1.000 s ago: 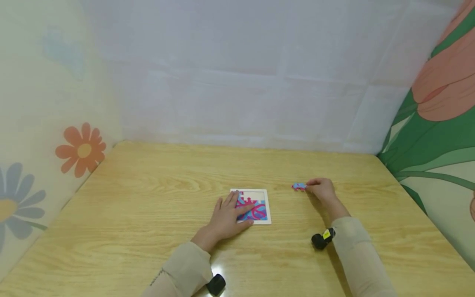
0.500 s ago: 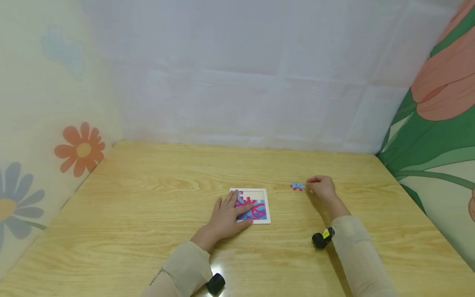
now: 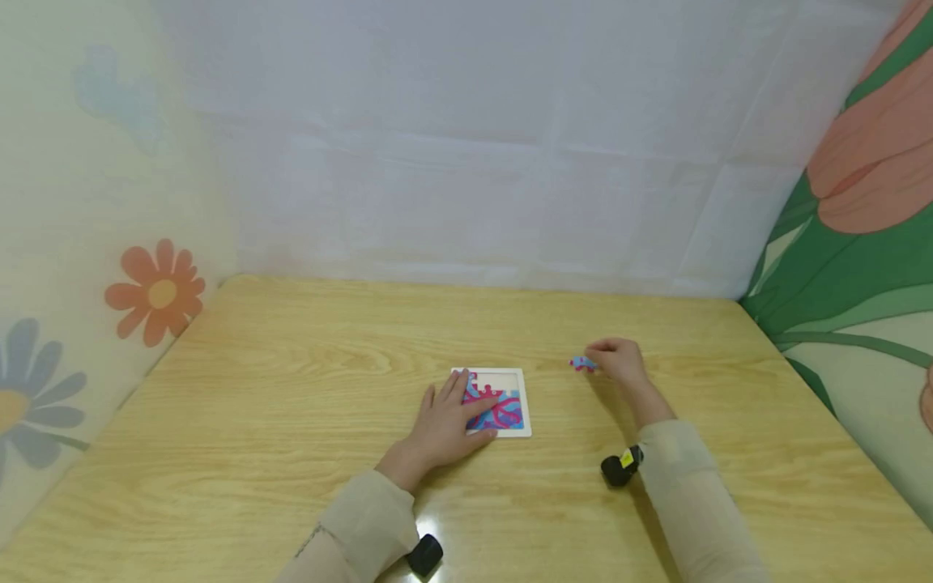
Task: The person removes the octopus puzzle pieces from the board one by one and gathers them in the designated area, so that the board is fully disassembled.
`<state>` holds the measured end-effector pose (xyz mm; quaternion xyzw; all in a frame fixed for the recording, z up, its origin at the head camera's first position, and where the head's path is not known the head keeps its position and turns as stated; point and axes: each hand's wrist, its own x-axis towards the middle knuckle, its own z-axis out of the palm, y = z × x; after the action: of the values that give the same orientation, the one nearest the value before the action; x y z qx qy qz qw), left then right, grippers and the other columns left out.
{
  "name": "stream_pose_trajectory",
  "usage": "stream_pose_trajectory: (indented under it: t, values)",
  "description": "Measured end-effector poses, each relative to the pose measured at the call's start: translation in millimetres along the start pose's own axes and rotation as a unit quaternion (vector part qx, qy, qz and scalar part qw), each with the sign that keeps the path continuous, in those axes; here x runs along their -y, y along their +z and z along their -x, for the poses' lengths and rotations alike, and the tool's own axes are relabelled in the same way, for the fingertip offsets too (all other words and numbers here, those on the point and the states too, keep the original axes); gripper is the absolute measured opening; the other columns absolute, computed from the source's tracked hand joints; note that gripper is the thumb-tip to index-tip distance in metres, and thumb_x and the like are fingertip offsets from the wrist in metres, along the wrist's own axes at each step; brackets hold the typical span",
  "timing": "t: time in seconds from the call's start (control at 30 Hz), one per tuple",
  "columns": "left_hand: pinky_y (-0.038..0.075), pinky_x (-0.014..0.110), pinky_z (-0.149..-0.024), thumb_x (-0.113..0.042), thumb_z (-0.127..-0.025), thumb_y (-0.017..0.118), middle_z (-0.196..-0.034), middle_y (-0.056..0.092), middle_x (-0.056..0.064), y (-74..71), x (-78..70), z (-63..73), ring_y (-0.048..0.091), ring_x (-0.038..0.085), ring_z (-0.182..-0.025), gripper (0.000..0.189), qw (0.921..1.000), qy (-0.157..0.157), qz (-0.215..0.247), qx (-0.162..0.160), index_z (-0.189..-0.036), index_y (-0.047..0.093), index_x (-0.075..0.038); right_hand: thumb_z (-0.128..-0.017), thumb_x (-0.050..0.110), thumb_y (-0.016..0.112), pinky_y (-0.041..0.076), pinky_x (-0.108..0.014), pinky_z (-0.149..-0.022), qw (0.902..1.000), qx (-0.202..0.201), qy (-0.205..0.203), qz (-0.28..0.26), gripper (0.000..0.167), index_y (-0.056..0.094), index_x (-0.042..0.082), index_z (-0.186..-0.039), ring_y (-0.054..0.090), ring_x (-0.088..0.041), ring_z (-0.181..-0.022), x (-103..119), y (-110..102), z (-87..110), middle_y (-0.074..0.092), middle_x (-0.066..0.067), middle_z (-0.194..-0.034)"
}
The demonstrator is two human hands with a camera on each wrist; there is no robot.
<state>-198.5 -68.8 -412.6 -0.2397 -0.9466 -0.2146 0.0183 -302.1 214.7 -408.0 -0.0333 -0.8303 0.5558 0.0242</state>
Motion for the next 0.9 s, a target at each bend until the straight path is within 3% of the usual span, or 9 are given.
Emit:
stream_pose_trajectory:
  t: [0.03, 0.13, 0.23, 0.37, 0.47, 0.6, 0.77, 0.87, 0.9]
  values:
    - [0.006, 0.057, -0.094, -0.044, -0.080, 0.054, -0.137, 0.017, 0.024, -0.4, -0.2, -0.3, 0.009, 0.036, -0.126, 0.048, 1.0000, 0.002, -0.002, -0.002, -0.124, 0.049, -0.023, -0.078, 0.007, 0.062, 0.045, -0.027, -0.056, 0.9995, -0.005, 0.022, 0.023, 0.023, 0.059, -0.011, -0.093, 0.055, -0.016, -0.062, 13, 3, 7.3, 0.060, -0.016, -0.081]
    - [0.007, 0.057, -0.094, -0.042, -0.080, 0.055, -0.137, 0.018, 0.024, -2.2, -1.0, -0.8, 0.010, 0.037, -0.125, 0.048, 1.0000, 0.005, -0.003, -0.006, -0.123, 0.050, -0.022, -0.078, 0.004, 0.061, 0.046, -0.027, -0.056, 0.9999, 0.010, 0.008, 0.003, 0.021, 0.059, -0.011, -0.093, 0.056, -0.017, -0.062, 18, 9, 10.0, 0.061, -0.017, -0.081]
    - [0.008, 0.058, -0.093, -0.041, -0.080, 0.055, -0.136, 0.020, 0.024, -2.8, -0.6, -1.4, 0.012, 0.038, -0.125, 0.048, 0.9999, 0.007, -0.006, -0.005, -0.123, 0.051, -0.021, -0.075, 0.005, 0.064, 0.045, -0.023, -0.048, 0.9962, 0.033, -0.050, -0.064, 0.012, 0.064, -0.004, -0.082, 0.056, -0.016, -0.056, -23, 14, -20.7, 0.062, -0.012, -0.071]
    - [0.010, 0.058, -0.093, -0.041, -0.080, 0.056, -0.135, 0.023, 0.023, -3.8, 0.1, -2.7, 0.016, 0.037, -0.124, 0.048, 0.9998, 0.011, -0.015, -0.002, -0.122, 0.051, -0.020, -0.074, 0.011, 0.067, 0.043, -0.025, -0.046, 0.9927, 0.051, -0.066, -0.087, 0.010, 0.067, 0.003, -0.080, 0.057, -0.018, -0.055, -62, 21, -55.2, 0.062, -0.010, -0.067]
    - [0.010, 0.058, -0.093, -0.042, -0.079, 0.056, -0.135, 0.025, 0.022, -5.3, 0.1, -4.2, 0.017, 0.036, -0.124, 0.048, 0.9997, 0.011, -0.022, 0.002, -0.122, 0.052, -0.020, -0.077, 0.010, 0.064, 0.041, -0.028, -0.050, 0.9991, 0.030, -0.012, -0.026, 0.016, 0.064, -0.003, -0.087, 0.056, -0.020, -0.060, -19, 26, -24.4, 0.062, -0.011, -0.071]
    - [0.011, 0.058, -0.093, -0.043, -0.079, 0.056, -0.135, 0.025, 0.021, -7.6, -0.5, -6.0, 0.017, 0.037, -0.124, 0.050, 0.9993, 0.009, -0.033, 0.012, -0.123, 0.051, -0.020, -0.078, 0.003, 0.060, 0.038, -0.022, -0.048, 0.9995, 0.028, 0.004, -0.015, 0.015, 0.061, -0.008, -0.088, 0.051, -0.014, -0.055, 33, 30, 18.2, 0.057, -0.007, -0.064]
    - [0.011, 0.057, -0.093, -0.041, -0.079, 0.057, -0.135, 0.026, 0.021, -11.9, -3.8, -5.2, 0.018, 0.037, -0.123, 0.051, 0.9990, 0.008, -0.035, 0.027, -0.124, 0.050, -0.017, -0.074, 0.015, 0.068, 0.036, -0.022, -0.041, 0.9940, 0.051, -0.074, -0.061, 0.010, 0.067, 0.007, -0.080, 0.048, -0.011, -0.050, -20, 40, -20.5, 0.057, -0.002, -0.063]
    - [0.010, 0.057, -0.093, -0.040, -0.079, 0.058, -0.135, 0.027, 0.021, -13.5, -5.0, -2.4, 0.020, 0.035, -0.124, 0.054, 0.9987, 0.014, -0.032, 0.035, -0.125, 0.048, -0.015, -0.072, 0.020, 0.071, 0.040, -0.028, -0.045, 0.9967, 0.044, -0.053, -0.043, 0.016, 0.068, 0.008, -0.082, 0.051, -0.016, -0.056, -39, 48, -37.7, 0.060, -0.006, -0.069]
    - [0.010, 0.058, -0.093, -0.041, -0.079, 0.057, -0.135, 0.027, 0.020, -13.9, -5.2, -1.2, 0.020, 0.035, -0.124, 0.055, 0.9985, 0.018, -0.034, 0.038, -0.126, 0.046, -0.015, -0.072, 0.020, 0.071, 0.040, -0.026, -0.043, 0.9950, 0.046, -0.070, -0.054, 0.014, 0.068, 0.010, -0.081, 0.051, -0.015, -0.054, -46, 50, -42.5, 0.060, -0.005, -0.068]
